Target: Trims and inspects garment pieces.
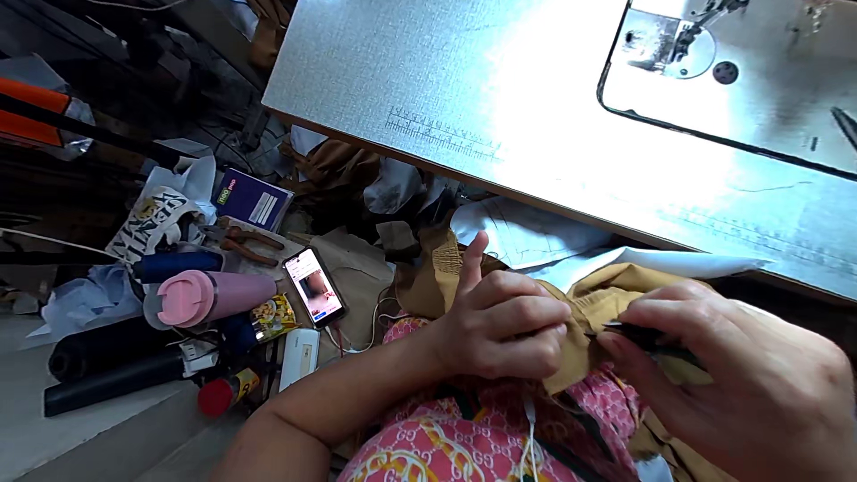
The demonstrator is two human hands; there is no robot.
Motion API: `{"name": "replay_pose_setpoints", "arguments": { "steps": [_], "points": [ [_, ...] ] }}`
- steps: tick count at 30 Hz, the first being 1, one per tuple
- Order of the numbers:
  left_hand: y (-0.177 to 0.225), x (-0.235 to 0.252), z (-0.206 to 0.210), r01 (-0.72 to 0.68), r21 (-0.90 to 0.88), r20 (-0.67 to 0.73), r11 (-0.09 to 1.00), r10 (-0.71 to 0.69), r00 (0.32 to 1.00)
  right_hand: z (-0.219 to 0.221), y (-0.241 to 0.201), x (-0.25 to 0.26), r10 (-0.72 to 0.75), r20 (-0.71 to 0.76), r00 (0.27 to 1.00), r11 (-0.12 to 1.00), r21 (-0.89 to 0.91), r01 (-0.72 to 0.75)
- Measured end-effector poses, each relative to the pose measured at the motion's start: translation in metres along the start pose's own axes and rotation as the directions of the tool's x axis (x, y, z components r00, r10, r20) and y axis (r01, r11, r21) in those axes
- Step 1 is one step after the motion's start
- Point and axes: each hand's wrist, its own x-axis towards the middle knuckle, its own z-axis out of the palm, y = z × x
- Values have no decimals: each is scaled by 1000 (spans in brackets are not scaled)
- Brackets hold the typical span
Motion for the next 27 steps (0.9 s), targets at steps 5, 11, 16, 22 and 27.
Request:
{"name": "replay_pose_setpoints", "arguments": {
  "steps": [5,11,16,22,27],
  "points": [
    [-1,-2,0,4,-3,-4,1000,-4,1000,2,3,-2,41,-3,999,999,23,-41],
    [0,-3,1,14,-21,-12,1000,-14,1000,-2,1,-5,22,20,1000,999,48,-23],
    [8,14,5,299,-289,77,909,-289,954,-2,5,-9,-9,127,992,991,134,-8],
    [21,34,-2,515,-570,230,640,-478,848,7,32,-10,84,81,993,928,356,-107],
    [17,27,4,450,-546,208,707,-406,890,18,29,8,261,121,958,884,370,-287]
  ]
}}
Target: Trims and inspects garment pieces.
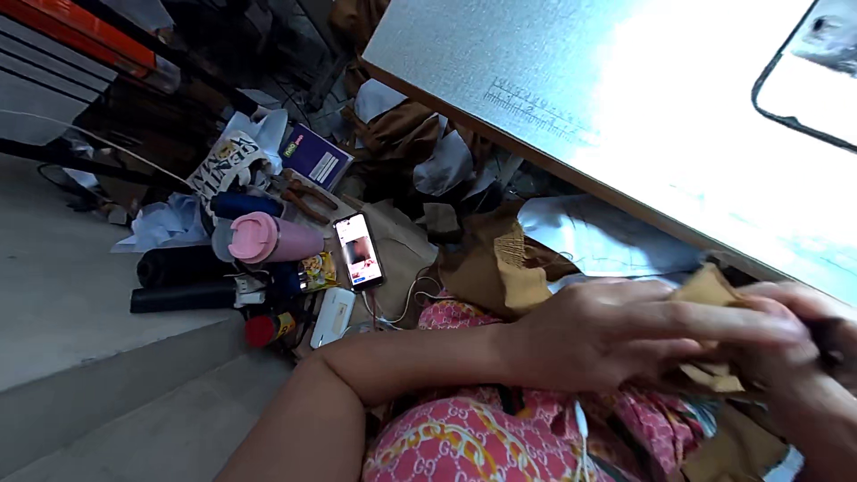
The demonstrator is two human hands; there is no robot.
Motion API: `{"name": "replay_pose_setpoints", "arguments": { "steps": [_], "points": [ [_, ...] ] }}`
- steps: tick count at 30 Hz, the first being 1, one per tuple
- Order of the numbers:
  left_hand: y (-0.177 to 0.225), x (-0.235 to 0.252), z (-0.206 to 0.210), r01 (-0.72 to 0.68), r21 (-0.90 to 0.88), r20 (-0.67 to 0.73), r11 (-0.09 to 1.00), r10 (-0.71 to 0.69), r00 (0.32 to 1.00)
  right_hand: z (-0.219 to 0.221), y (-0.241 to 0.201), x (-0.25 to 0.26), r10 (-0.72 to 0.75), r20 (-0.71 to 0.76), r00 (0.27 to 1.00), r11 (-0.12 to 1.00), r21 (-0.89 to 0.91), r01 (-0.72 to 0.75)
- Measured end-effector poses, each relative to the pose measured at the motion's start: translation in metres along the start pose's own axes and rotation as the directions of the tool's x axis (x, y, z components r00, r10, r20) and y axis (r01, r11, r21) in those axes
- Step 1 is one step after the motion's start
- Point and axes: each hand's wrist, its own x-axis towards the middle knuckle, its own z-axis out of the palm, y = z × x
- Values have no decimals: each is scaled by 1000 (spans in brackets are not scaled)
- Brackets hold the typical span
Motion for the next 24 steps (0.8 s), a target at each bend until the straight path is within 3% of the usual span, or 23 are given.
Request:
{"name": "replay_pose_setpoints", "arguments": {
  "steps": [2,5,8,11,13,17,24],
  "points": [
    [0,0,-1,82,-57,-8,995,-83,997,1,-2,4,51,-72,996,998,-39,-54],
    [2,-2,-4,260,-114,-43,959,-266,963,-2,-11,4,-28,-170,985,972,-234,-12],
    [5,0,-8,377,-150,-57,914,-388,920,-6,-21,-1,-138,-136,981,910,-408,71],
    [10,2,-10,447,-196,-43,873,-463,885,-3,-31,-8,-121,-29,992,881,-464,94],
    [14,3,-11,480,-201,-33,854,-495,868,-1,-36,-10,-126,12,992,851,-512,115],
    [19,2,-11,503,-179,-27,845,-516,856,4,-42,-12,-182,-78,980,780,-619,96],
    [24,2,-9,493,-166,-22,854,-503,864,9,-45,-10,-242,-117,963,750,-652,109]
  ]
}}
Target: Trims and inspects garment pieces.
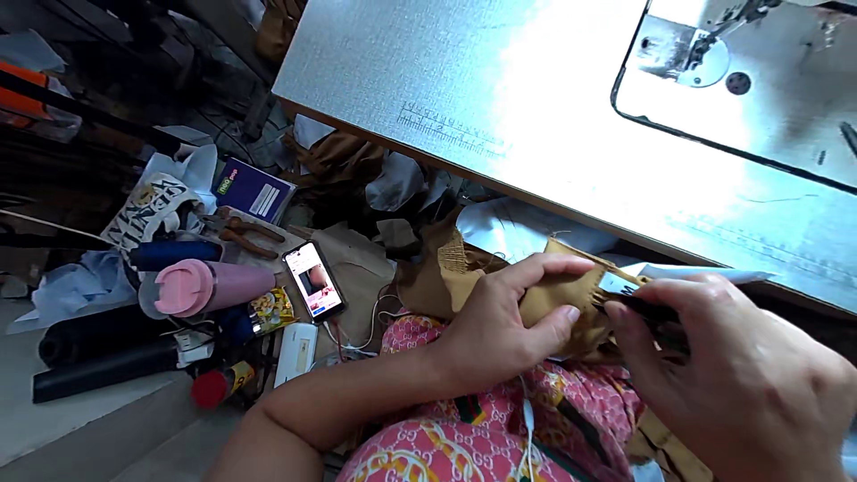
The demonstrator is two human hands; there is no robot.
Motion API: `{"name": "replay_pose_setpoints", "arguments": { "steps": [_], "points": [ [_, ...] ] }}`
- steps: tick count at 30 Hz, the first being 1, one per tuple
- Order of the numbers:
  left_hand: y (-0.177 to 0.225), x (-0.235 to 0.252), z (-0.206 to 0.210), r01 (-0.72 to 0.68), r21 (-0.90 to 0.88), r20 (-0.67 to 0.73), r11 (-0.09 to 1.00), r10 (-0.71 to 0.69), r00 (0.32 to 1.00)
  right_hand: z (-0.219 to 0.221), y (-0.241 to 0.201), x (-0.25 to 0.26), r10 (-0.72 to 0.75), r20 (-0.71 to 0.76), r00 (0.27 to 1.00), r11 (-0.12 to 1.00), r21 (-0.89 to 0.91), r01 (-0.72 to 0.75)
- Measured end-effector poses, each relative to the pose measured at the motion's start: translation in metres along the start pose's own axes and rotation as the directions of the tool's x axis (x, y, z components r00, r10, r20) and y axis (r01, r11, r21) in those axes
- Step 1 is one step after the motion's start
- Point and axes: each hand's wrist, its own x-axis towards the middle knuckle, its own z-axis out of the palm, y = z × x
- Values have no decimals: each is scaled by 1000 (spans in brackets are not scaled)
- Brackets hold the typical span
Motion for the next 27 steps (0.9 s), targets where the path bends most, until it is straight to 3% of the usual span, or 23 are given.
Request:
{"name": "replay_pose_setpoints", "arguments": {
  "steps": [27],
  "points": [
    [4,1,-1,3,18,6,1000,-3,1000,1,2,0,5,-12,1000,1000,31,-5]
  ]
}}
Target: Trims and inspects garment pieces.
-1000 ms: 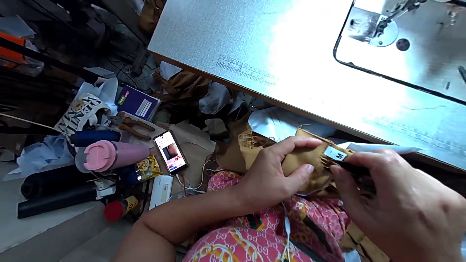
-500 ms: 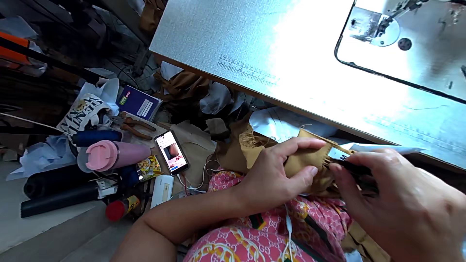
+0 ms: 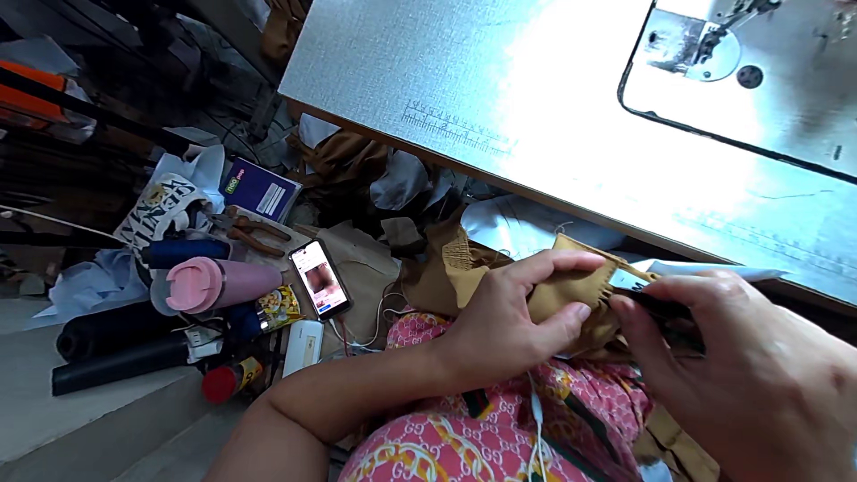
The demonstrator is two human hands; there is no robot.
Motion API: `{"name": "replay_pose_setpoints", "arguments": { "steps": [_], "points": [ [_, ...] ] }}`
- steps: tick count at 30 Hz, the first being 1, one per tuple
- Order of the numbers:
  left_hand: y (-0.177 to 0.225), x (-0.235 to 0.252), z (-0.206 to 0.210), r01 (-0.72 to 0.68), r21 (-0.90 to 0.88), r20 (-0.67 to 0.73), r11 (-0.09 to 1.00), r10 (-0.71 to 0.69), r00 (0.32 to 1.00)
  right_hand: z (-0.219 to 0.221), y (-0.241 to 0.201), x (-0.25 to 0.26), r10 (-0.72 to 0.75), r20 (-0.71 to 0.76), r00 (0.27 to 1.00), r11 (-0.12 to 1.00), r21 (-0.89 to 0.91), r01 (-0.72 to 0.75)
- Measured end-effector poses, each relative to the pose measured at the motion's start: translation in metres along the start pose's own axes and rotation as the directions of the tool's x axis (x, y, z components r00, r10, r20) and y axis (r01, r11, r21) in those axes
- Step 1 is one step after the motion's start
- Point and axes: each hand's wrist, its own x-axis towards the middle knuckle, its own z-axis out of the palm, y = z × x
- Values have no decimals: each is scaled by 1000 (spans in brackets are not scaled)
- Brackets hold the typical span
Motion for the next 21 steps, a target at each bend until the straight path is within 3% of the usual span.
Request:
{"name": "replay_pose_setpoints", "arguments": {
  "steps": [4,6,7,9,10,11,13,15,17,21],
  "points": [
    [0,1,0,-12,10,-8,1000,12,1000,4,4,0,-3,-11,1000,996,92,4],
    [2,2,0,-9,13,-6,1000,9,1000,7,12,-1,64,40,997,936,344,-74],
    [2,3,0,-8,19,-4,1000,8,1000,9,18,-1,112,95,989,831,536,-146],
    [-1,3,-1,-7,34,-6,999,7,1000,12,30,0,183,199,963,464,846,-262],
    [-3,3,-1,-8,29,-12,1000,9,1000,13,35,1,202,207,957,317,911,-264],
    [-5,3,0,-9,18,-17,1000,9,1000,12,39,0,214,189,958,264,933,-244],
    [-7,3,0,-12,-2,-28,1000,12,1000,9,40,0,171,122,978,434,881,-185],
    [-6,3,0,-9,-8,-33,1000,9,999,5,32,-1,78,91,993,676,727,-120],
    [-4,3,0,1,-5,-33,1000,-2,999,4,26,0,-3,96,995,842,537,-50],
    [-4,3,1,-44,42,-42,998,46,998,5,18,2,-30,38,999,965,263,19]
  ]
}}
